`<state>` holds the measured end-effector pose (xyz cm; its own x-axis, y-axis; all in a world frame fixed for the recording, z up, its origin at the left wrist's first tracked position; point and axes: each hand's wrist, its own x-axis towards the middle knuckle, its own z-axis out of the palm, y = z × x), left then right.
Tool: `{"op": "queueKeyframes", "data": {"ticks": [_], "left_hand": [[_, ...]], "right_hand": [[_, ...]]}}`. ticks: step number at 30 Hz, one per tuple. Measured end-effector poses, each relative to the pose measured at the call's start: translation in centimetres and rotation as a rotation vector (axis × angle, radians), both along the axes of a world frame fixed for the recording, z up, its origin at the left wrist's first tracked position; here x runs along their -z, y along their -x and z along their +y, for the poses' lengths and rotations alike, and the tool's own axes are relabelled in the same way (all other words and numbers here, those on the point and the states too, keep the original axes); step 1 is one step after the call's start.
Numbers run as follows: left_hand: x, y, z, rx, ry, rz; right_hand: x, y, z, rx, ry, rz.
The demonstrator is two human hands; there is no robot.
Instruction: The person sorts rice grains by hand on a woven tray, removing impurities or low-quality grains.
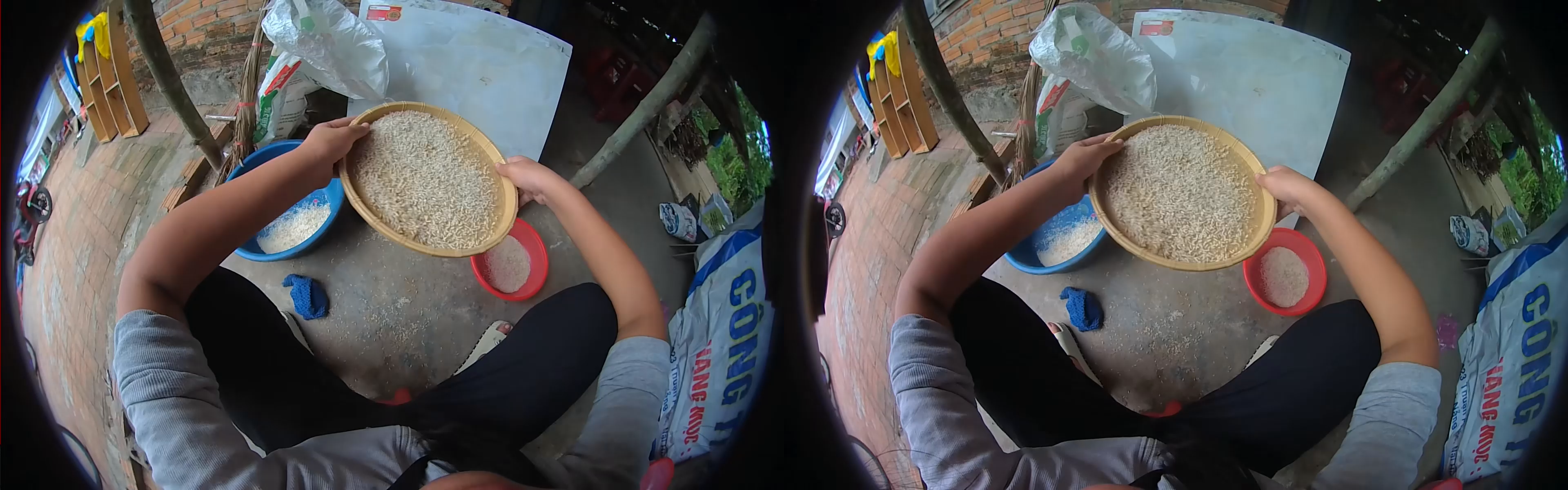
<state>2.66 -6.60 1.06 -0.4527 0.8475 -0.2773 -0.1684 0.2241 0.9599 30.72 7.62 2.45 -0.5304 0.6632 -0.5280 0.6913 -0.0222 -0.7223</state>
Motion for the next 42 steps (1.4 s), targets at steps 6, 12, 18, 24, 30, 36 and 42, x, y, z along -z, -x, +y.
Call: {"op": "queueKeyframes", "data": {"ticks": [6, 12, 18, 24, 30, 36, 42], "left_hand": [[4.1, 4.9, 4.0, 0.287, 0.110, -0.188], [1.2, -1.3, 5.6, 0.160, -0.005, -0.101], [3.9, 1.6, 7.7, 0.157, 0.143, -0.131], [2.4, 1.7, 6.8, 0.271, 0.093, -0.131], [3.7, -1.1, 5.3, 0.004, 0.120, -0.276], [2.1, 4.9, 4.6, 0.277, 0.170, -0.195], [1.6, -0.6, 3.5, -0.008, 0.058, -0.083]], "right_hand": [[-1.9, 0.9, -1.2, -0.006, 0.026, 0.033], [1.7, -2.6, 3.7, 0.194, -0.039, 0.062], [0.6, -2.5, 2.4, 0.198, -0.080, 0.110], [1.2, -2.2, 2.0, 0.174, 0.036, 0.126], [0.2, -2.3, 2.9, 0.155, -0.009, 0.104], [0.2, 0.4, 0.8, -0.030, 0.065, 0.134], [3.1, -0.7, 5.2, 0.098, -0.100, 0.138]]}}
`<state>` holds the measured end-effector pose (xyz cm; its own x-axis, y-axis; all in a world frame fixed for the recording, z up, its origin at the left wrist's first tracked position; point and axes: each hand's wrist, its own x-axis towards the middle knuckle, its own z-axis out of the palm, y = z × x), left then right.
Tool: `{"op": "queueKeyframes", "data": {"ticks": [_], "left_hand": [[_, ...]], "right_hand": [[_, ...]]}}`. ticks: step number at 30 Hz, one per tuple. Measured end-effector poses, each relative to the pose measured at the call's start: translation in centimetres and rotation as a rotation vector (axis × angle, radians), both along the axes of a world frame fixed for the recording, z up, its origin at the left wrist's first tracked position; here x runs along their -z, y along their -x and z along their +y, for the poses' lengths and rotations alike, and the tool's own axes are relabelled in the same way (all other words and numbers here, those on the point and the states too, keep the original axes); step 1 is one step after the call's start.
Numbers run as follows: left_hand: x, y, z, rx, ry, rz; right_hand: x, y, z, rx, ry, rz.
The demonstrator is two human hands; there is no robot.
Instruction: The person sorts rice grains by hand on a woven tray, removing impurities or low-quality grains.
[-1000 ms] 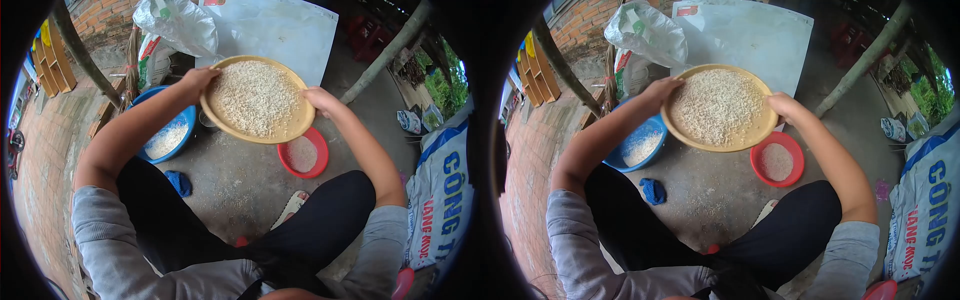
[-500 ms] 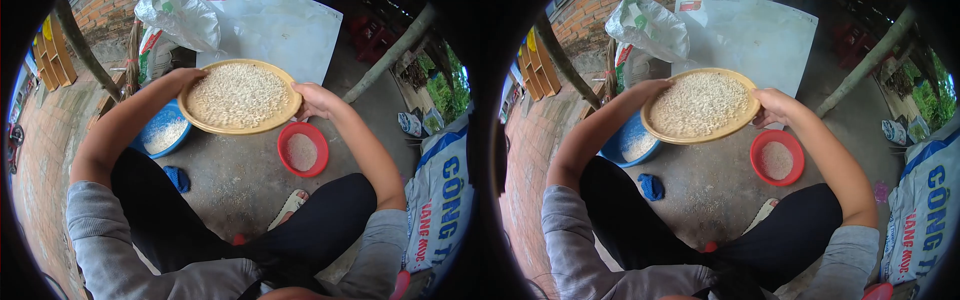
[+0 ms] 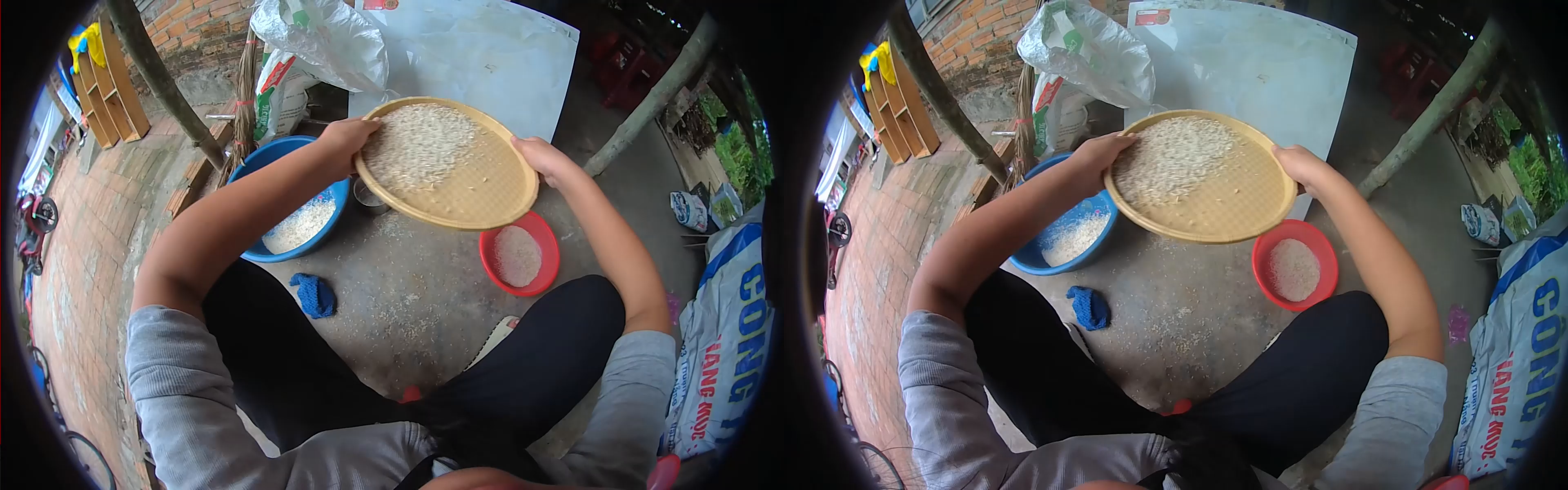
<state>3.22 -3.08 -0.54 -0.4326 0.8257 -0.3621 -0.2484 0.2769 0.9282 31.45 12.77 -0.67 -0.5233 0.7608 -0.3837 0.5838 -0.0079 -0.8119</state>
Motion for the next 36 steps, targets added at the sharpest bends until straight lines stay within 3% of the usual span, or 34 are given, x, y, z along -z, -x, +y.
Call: {"op": "queueKeyframes", "data": {"ticks": [3, 5, 7, 9, 11, 14, 17, 21, 24, 25, 26, 29, 31, 32, 35, 36], "left_hand": [[-0.5, 2.1, -0.2, 0.004, -0.141, 0.095], [-1.0, 6.2, -1.0, 0.298, -0.041, -0.143], [-0.5, 5.8, -1.1, 0.170, 0.093, -0.155], [2.3, 4.4, 0.7, 0.030, 0.053, -0.122], [1.0, 0.8, 0.5, -0.066, 0.038, -0.178], [-0.6, 3.7, -0.7, 0.125, -0.052, 0.011], [0.6, 8.8, -0.5, 0.328, 0.064, -0.171], [1.1, 2.3, 0.5, 0.004, 0.127, -0.180], [0.4, 2.1, 0.6, 0.088, 0.037, -0.051], [-0.4, 3.5, 0.0, 0.156, 0.009, -0.003], [-0.4, 5.6, -0.1, 0.299, 0.018, -0.124], [-1.4, 4.9, -0.9, 0.241, 0.124, -0.104], [1.1, 3.5, 0.8, 0.123, 0.044, -0.166], [-0.3, 0.6, 0.3, 0.019, 0.054, -0.112], [-0.5, 1.4, 0.6, 0.072, -0.029, -0.009], [0.2, 4.4, 1.3, 0.208, -0.043, 0.023]], "right_hand": [[-1.3, 1.5, -2.4, -0.034, -0.003, -0.022], [-2.4, 2.3, -4.3, -0.076, 0.001, -0.064], [-2.9, 2.9, -4.4, -0.126, 0.031, -0.026], [-2.5, 1.8, -2.9, -0.036, -0.051, -0.044], [1.0, 0.3, 1.7, -0.005, 0.049, -0.033], [-2.3, 2.1, -4.0, 0.031, 0.019, -0.055], [-3.5, 3.2, -6.0, -0.164, 0.128, 0.004], [-0.8, 0.8, -1.2, 0.087, 0.100, -0.004], [-0.6, 0.8, -1.6, 0.125, 0.034, -0.005], [-2.0, 1.5, -3.7, 0.021, -0.009, -0.063], [-2.8, 2.0, -4.9, -0.081, -0.051, -0.116], [-3.2, 2.1, -5.1, -0.018, -0.008, -0.039], [-2.3, 0.4, -2.5, 0.023, -0.004, -0.021], [-1.1, -0.3, -1.0, 0.063, 0.008, -0.007], [-1.0, 0.4, -2.4, 0.071, -0.002, -0.026], [-1.8, 1.0, -3.8, 0.036, -0.028, -0.060]]}}
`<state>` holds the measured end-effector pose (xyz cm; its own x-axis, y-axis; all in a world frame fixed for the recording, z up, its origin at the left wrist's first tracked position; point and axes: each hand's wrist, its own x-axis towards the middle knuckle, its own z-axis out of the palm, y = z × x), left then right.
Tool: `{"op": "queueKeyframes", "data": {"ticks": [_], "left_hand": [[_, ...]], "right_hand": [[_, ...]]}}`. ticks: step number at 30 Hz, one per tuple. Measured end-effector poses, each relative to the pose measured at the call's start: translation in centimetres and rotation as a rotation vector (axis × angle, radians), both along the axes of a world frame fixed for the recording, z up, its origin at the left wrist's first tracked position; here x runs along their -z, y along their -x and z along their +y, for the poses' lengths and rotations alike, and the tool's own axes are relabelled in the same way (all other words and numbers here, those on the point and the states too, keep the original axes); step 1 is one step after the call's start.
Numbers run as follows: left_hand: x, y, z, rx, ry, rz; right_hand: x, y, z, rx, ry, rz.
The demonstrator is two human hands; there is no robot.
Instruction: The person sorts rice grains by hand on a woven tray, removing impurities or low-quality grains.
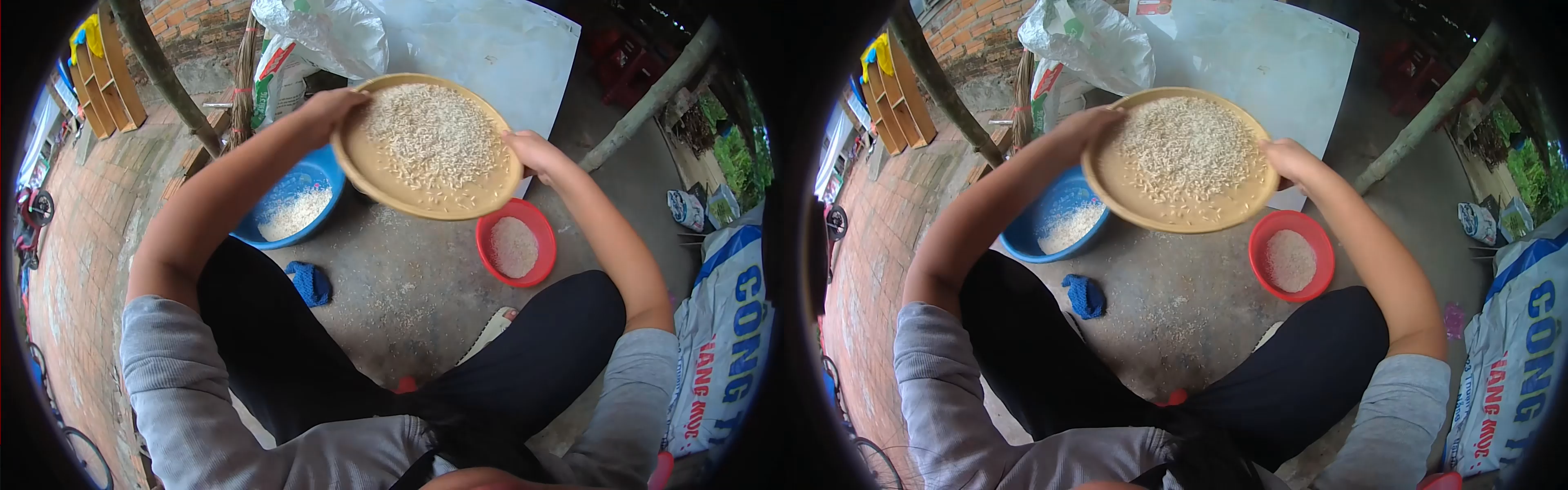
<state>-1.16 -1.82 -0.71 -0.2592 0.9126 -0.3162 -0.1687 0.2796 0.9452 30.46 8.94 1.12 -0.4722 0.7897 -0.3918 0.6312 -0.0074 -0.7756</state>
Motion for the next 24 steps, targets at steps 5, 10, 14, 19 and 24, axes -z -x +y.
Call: {"op": "queueKeyframes", "data": {"ticks": [5, 10, 14, 19, 24], "left_hand": [[-0.4, -0.1, -1.9, -0.070, 0.204, -0.103], [0.2, -4.6, -1.1, -0.210, 0.083, -0.092], [-1.5, 1.0, -2.4, 0.069, 0.112, -0.149], [0.0, -3.9, -1.0, -0.165, 0.050, -0.131], [-2.2, -0.7, -2.0, -0.130, -0.008, 0.083]], "right_hand": [[-2.0, 1.2, -2.0, -0.108, 0.045, 0.010], [1.3, -0.7, 3.3, 0.106, 0.119, 0.136], [-1.9, 1.2, -1.1, -0.068, 0.096, 0.029], [0.0, -1.1, 3.0, 0.080, 0.095, 0.063], [-1.6, 1.0, -1.0, -0.039, -0.018, -0.048]]}}
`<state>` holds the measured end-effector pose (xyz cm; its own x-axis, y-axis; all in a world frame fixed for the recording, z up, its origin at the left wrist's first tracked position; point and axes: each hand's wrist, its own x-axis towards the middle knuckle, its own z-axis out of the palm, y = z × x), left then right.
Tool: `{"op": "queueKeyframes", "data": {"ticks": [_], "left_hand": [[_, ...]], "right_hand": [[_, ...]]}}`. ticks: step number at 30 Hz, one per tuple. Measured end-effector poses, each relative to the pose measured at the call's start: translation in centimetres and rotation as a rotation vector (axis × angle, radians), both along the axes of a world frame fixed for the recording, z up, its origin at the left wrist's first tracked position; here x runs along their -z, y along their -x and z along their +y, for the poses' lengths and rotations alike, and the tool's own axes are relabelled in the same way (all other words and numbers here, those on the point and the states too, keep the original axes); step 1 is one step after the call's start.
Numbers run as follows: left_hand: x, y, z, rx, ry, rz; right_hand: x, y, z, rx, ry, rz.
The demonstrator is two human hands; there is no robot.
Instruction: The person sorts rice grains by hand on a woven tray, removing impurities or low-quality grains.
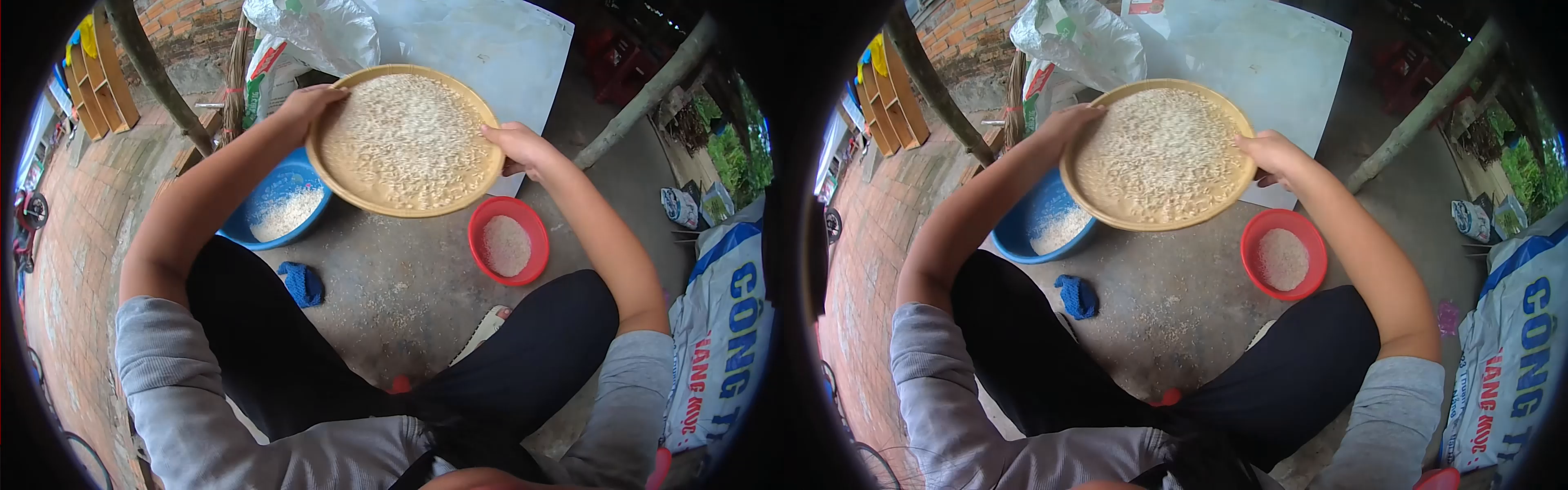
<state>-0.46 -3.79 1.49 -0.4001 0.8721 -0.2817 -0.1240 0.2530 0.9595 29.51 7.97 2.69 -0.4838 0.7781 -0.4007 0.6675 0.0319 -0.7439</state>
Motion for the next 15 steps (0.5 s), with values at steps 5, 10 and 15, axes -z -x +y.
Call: {"op": "queueKeyframes", "data": {"ticks": [5, 10, 15], "left_hand": [[0.7, -3.5, 0.5, -0.159, -0.023, -0.136], [0.6, -1.1, 0.6, -0.063, 0.066, -0.025], [2.2, -0.1, 0.1, -0.024, 0.039, -0.038]], "right_hand": [[2.4, -1.6, 4.7, 0.140, 0.072, 0.214], [1.8, -0.1, 1.9, 0.085, -0.016, 0.100], [1.7, -0.6, 4.3, -0.058, -0.048, 0.046]]}}
